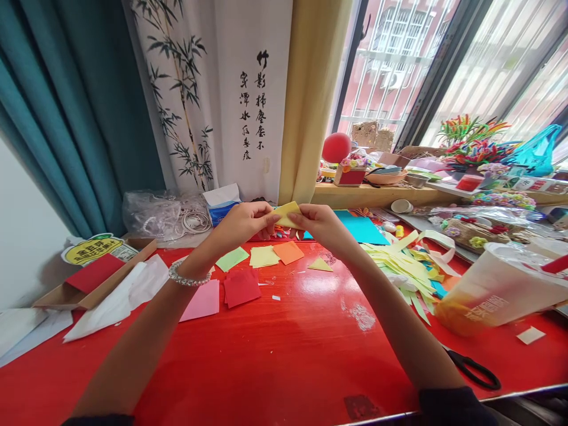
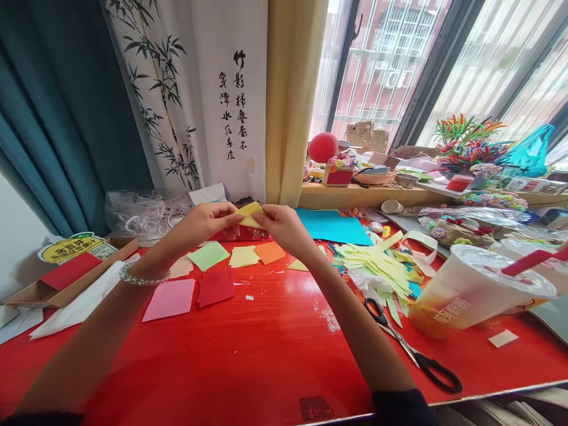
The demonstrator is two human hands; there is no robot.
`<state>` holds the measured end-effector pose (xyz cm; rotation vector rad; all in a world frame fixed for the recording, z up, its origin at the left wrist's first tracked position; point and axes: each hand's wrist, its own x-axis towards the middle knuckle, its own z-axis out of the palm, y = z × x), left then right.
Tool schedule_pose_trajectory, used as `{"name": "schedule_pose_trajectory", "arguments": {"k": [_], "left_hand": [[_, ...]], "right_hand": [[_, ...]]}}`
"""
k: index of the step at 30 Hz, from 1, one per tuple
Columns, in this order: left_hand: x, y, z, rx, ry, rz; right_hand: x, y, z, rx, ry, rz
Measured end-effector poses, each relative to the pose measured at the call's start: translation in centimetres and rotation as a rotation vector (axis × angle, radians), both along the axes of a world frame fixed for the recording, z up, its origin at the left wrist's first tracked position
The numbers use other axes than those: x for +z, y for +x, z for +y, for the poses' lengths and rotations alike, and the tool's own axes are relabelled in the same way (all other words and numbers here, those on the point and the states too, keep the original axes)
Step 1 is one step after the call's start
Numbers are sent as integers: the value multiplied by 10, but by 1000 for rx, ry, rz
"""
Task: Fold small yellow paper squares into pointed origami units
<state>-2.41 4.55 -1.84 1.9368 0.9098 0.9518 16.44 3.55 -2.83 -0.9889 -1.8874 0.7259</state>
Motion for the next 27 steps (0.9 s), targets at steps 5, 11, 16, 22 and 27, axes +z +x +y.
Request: {"name": "schedule_pose_trajectory", "arguments": {"k": [5, 11, 16, 22, 27], "left_hand": [[-3, 2, 1, 1, -24, -2], [-6, 6, 2, 66, 17, -31], [-11, 12, 2, 180, 134, -274], [-24, 28, 0, 176, 119, -412], [-28, 33, 1, 186, 111, -431]], "right_hand": [[0, 0, 2, -35, -14, -16], [-1, 2, 4, -60, 5, 24], [-1, 9, 9, 10, -49, 305], [-11, 1, 13, 173, -194, 425], [-13, -7, 12, 215, -215, 575]]}}
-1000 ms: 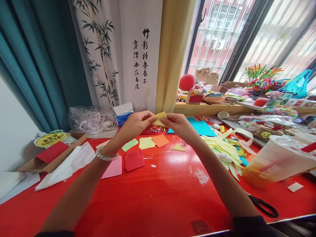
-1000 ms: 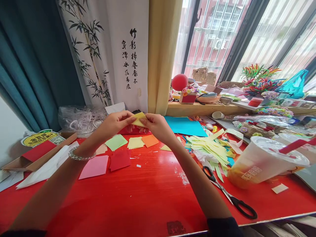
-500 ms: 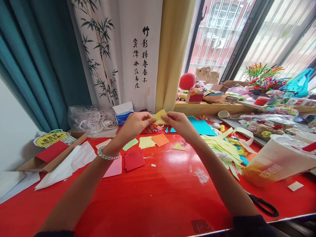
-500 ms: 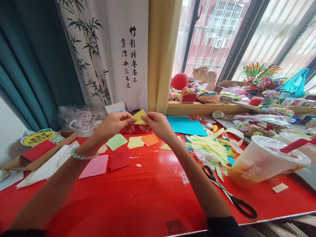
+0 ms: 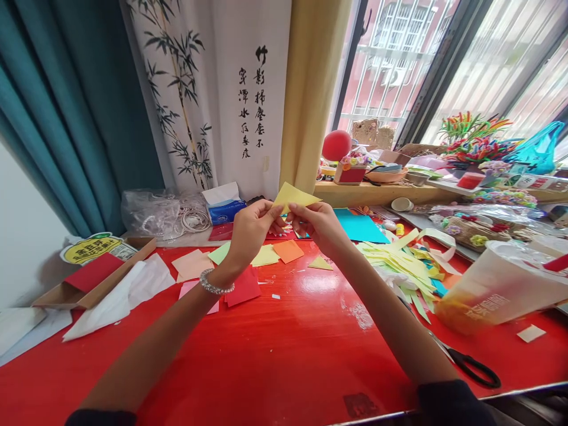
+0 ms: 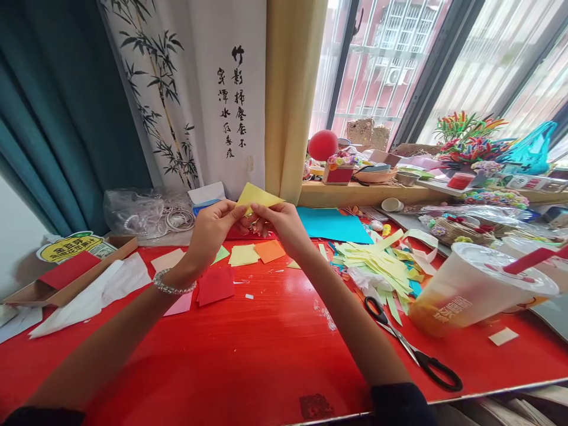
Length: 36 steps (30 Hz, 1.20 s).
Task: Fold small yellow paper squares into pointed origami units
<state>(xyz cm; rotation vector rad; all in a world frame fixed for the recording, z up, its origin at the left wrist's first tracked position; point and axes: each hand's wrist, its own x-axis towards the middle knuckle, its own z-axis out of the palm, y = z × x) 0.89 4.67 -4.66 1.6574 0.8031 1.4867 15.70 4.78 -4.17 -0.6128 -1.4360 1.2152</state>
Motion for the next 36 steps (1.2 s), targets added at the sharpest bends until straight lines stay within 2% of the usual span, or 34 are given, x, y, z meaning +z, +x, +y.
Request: {"name": "schedule_pose_trajectory", "arguments": {"k": [6, 15, 24, 31, 36], "left_hand": [[0, -3, 3, 2, -45, 2], [6, -12, 6, 13, -38, 88], [7, -14, 10, -137, -238, 181], [10, -24, 12, -93, -180, 286], [17, -29, 11, -94, -196, 314]], "right_hand": [[0, 2, 2, -60, -83, 6], [1, 14, 6, -108, -56, -59], [1, 25, 11, -54, -73, -149], [7, 30, 9, -199, -42, -196], [6, 29, 8, -353, 116, -391]]}}
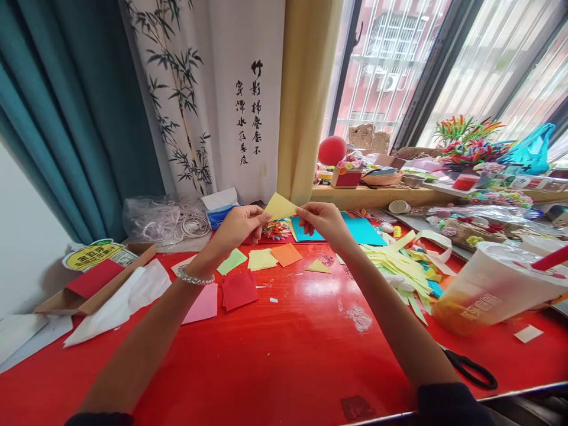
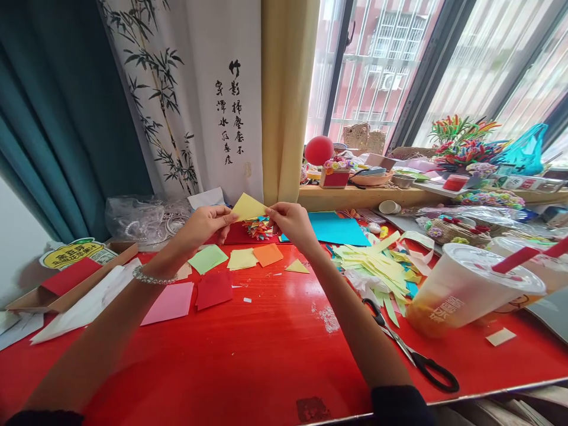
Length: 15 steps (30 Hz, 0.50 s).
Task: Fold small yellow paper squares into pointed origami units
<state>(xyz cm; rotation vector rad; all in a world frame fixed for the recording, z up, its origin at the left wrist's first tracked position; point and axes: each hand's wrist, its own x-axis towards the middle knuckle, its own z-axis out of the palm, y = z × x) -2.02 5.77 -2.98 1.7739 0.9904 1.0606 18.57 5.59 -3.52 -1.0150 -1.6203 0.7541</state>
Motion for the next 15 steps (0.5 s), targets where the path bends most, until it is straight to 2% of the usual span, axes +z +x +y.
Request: {"name": "schedule_pose_trajectory", "arguments": {"k": [3, 10, 15], "left_hand": [[2, -2, -1, -24, -10, -7], [3, 2, -4, -19, -30, -27], [1, 5, -6, -17, -47, -38]], "right_hand": [[-1, 1, 0, -4, 15, -25], [3, 8, 1, 61, -27, 147], [8, 5, -5, 126, -66, 161]]}}
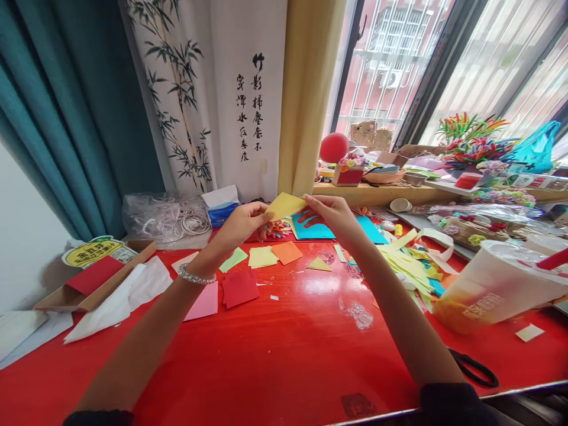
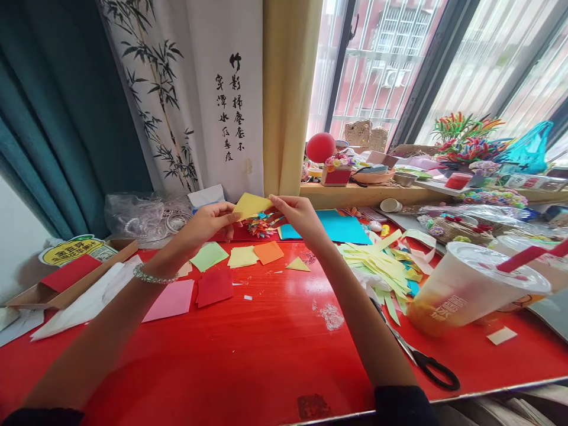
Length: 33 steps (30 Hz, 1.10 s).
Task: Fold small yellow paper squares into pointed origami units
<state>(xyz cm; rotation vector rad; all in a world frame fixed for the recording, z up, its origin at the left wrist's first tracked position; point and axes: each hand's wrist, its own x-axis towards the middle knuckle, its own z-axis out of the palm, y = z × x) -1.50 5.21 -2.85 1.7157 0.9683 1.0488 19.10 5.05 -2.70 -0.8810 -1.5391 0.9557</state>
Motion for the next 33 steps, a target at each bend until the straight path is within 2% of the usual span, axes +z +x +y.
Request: {"name": "schedule_pose_trajectory", "arguments": {"k": [8, 13, 16, 21, 26, 29, 33], "left_hand": [[-2, 2, 0, 47, 112, -14], [-4, 4, 1, -6, 100, -134], [-4, 5, 2, 20, 123, -228], [-4, 7, -1, 184, 242, -300], [-5, 8, -5, 156, 324, -174], [-6, 8, -5, 104, 368, -124], [-3, 8, -5, 49, 397, -217]], "right_hand": [[3, -3, -6, 98, -34, -68], [3, -6, -8, 86, 12, -28], [3, -6, -10, 74, -1, -36], [3, -9, -16, 206, -97, -274], [5, -16, -24, 189, -116, -409], [5, -17, -26, 172, -129, -327], [3, -18, -23, 222, -106, -90]]}}
